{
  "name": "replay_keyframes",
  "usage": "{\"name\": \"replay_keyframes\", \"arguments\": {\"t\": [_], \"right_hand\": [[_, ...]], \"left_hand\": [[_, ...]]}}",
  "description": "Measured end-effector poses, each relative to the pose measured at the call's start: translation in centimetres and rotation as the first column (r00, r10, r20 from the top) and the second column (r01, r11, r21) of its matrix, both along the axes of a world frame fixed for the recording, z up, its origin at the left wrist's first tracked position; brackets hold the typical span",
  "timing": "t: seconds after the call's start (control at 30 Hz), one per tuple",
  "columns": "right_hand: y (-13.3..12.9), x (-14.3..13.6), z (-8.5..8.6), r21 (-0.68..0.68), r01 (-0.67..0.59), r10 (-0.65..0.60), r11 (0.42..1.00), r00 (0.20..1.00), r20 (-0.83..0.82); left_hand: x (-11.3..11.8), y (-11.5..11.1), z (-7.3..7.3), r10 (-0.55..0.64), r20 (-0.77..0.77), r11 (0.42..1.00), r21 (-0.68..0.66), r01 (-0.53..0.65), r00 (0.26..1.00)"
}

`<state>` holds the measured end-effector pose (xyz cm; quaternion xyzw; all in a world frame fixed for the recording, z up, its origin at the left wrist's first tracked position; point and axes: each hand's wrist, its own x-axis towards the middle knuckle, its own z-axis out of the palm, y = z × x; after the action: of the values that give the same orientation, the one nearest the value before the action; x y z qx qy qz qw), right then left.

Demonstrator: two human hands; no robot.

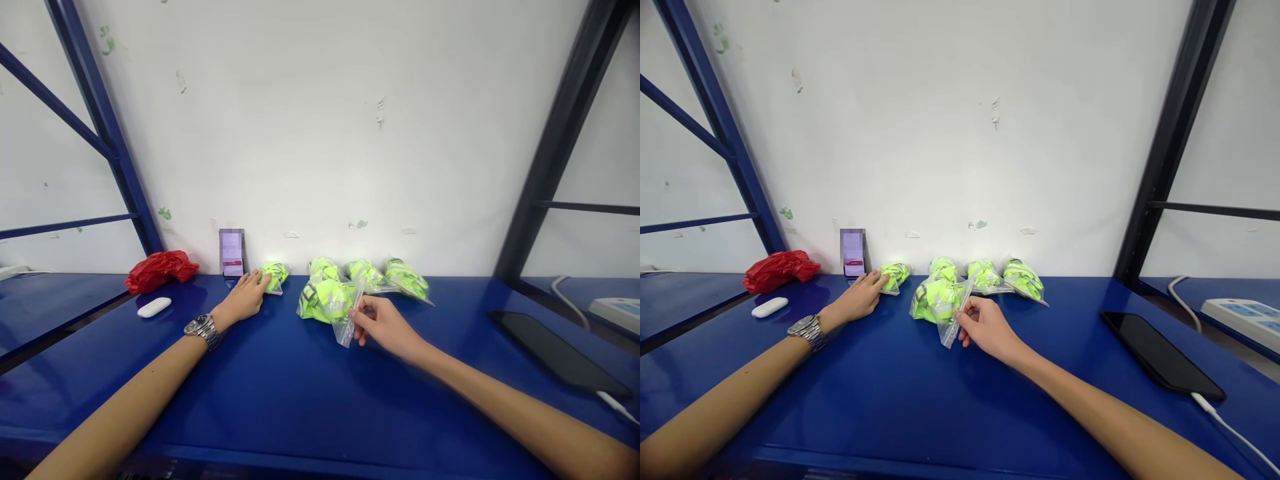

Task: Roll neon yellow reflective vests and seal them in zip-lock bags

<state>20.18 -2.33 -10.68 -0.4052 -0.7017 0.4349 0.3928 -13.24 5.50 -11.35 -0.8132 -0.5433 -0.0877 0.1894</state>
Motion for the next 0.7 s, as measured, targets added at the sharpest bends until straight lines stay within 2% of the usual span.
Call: {"name": "replay_keyframes", "arguments": {"t": [0.07, 0.13, 0.2, 0.27, 0.33, 0.4, 0.47, 0.7], "right_hand": [[0.3, 0.3, -0.5, 0.024, -0.043, 0.044, 0.999, 0.998, -0.037], [0.3, 0.4, -0.5, 0.069, -0.088, 0.092, 0.994, 0.995, -0.045], [0.1, 0.5, -0.2, 0.138, -0.123, 0.127, 0.983, 0.992, -0.024], [-0.2, 0.5, 0.1, 0.209, -0.167, 0.168, 0.963, 0.986, 0.011], [-0.6, 0.4, 0.3, 0.262, -0.216, 0.216, 0.941, 0.976, 0.03], [-0.9, 0.3, 0.3, 0.299, -0.248, 0.245, 0.921, 0.968, 0.049], [-1.0, 0.3, 0.2, 0.321, -0.247, 0.235, 0.914, 0.969, 0.078], [-0.7, 0.1, -1.1, 0.251, -0.201, 0.176, 0.947, 0.977, 0.121]], "left_hand": [[1.2, -1.1, 0.7, 0.009, 0.022, 0.999, 0.032, -0.01, 1.0], [3.2, -2.8, 1.7, -0.033, 0.052, 0.996, 0.083, 0.029, 0.998], [5.9, -4.8, 2.6, -0.196, 0.149, 0.968, 0.187, 0.167, 0.969], [8.8, -7.0, 3.2, -0.383, 0.222, 0.917, 0.208, 0.341, 0.896], [11.5, -9.0, 3.2, -0.511, 0.212, 0.857, 0.21, 0.471, 0.833], [13.3, -10.4, 2.8, -0.523, 0.139, 0.847, 0.188, 0.497, 0.841], [14.1, -11.0, 2.2, -0.489, 0.1, 0.868, 0.15, 0.472, 0.867], [13.7, -10.7, 0.5, -0.424, 0.163, 0.901, -0.029, 0.433, 0.891]]}}
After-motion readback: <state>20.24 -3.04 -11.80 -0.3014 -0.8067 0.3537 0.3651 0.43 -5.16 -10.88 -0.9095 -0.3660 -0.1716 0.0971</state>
